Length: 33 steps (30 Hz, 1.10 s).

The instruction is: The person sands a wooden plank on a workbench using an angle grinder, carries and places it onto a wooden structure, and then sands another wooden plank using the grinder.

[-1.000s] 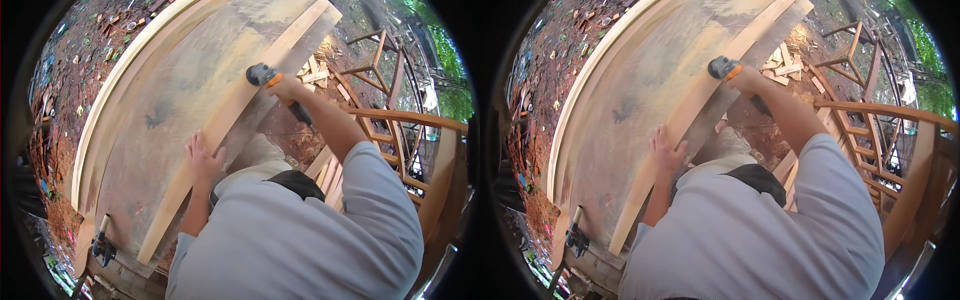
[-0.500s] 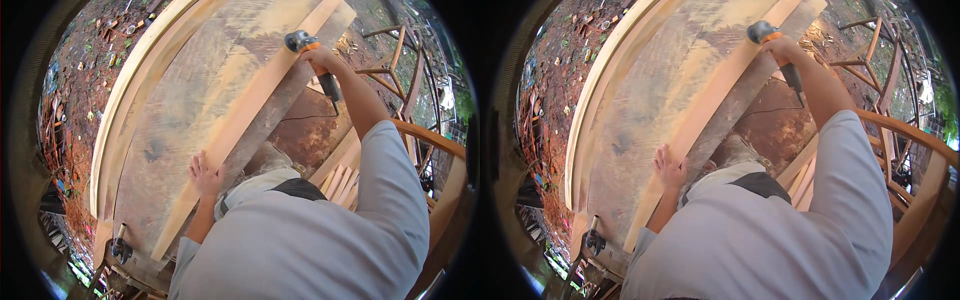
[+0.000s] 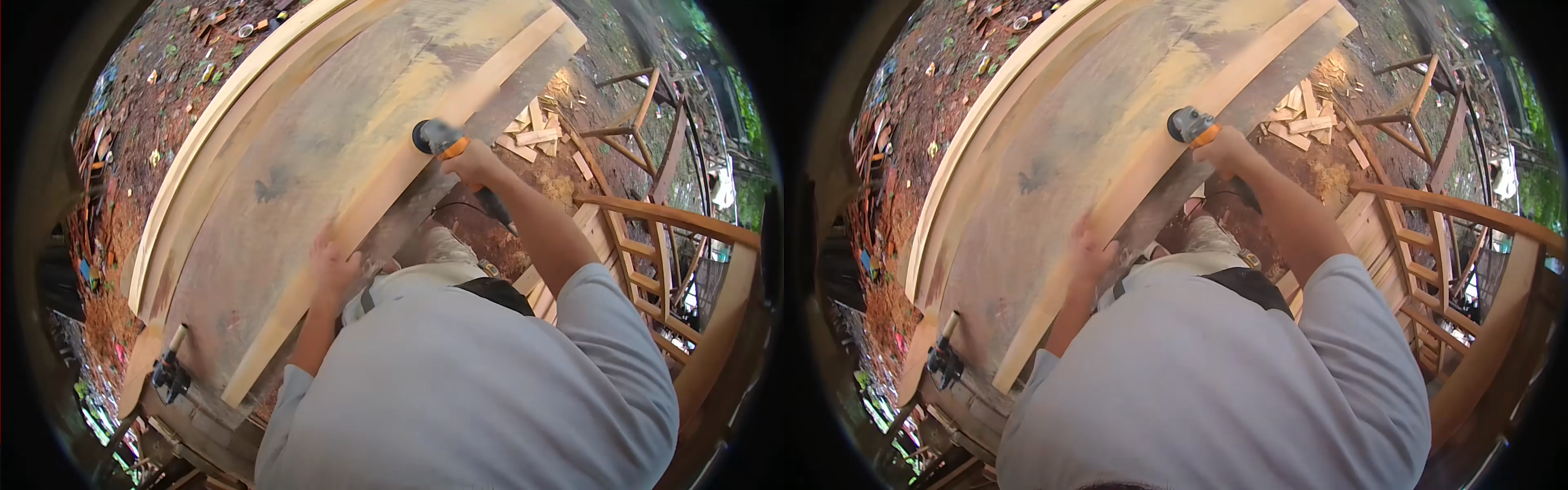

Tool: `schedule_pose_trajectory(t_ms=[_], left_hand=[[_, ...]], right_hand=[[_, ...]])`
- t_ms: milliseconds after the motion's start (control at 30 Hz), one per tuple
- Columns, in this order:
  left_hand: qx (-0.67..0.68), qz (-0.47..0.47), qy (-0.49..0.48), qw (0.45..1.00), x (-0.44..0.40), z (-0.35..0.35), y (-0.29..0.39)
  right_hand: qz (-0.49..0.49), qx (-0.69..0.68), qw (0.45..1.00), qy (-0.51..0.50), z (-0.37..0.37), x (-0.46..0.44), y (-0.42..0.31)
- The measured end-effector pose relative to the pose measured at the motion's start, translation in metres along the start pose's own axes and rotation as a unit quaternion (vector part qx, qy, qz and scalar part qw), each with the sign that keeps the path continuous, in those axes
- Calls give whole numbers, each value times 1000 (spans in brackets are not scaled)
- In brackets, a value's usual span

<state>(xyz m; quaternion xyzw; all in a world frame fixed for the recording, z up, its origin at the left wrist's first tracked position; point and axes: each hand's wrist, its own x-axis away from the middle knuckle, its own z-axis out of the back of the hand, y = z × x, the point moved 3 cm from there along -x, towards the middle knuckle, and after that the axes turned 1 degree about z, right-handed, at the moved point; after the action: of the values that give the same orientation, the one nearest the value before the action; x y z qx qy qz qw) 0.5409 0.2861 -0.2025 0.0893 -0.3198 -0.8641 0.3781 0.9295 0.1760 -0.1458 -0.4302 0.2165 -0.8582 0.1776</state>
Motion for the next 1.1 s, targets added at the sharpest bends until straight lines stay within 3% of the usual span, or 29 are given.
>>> schedule_pose_trajectory(t_ms=[67, 200, 267, 400, 467, 667, 767, 900, 967, 1033, 1100], left_hand=[[-15, 36, -16, 999, 39, 18, -27], [-39, 49, 15, 998, 97, 57, -61], [-41, 48, 26, 998, 116, 62, -81], [-80, -40, 52, 995, 135, 64, -109], [-79, -67, 55, 993, 141, 71, -118], [-128, 81, 72, 986, 268, 155, -206], [-104, 154, 35, 982, 307, 183, -250], [-86, 174, 17, 981, 275, 174, -238], [-112, 122, 100, 981, 233, 152, -204], [-167, 260, 90, 947, 195, 111, -192], [-170, 272, 85, 943, 147, 83, -155]], right_hand=[[47, -15, 999, -18, -37, 6, 14], [29, 0, 997, -67, -83, 67, -7], [127, 35, 988, -86, -107, 92, -22], [142, 62, 980, -124, -171, 118, -31], [195, 156, 965, -86, -200, 131, -42], [199, 175, 935, -236, -244, 185, -74], [192, 165, 948, -192, -218, 196, -76], [200, 134, 957, -162, -192, 158, -40], [138, 94, 980, -108, -162, 146, -34], [115, 70, 986, -102, -144, 129, -29], [88, 40, 991, -93, -126, 107, -20]])
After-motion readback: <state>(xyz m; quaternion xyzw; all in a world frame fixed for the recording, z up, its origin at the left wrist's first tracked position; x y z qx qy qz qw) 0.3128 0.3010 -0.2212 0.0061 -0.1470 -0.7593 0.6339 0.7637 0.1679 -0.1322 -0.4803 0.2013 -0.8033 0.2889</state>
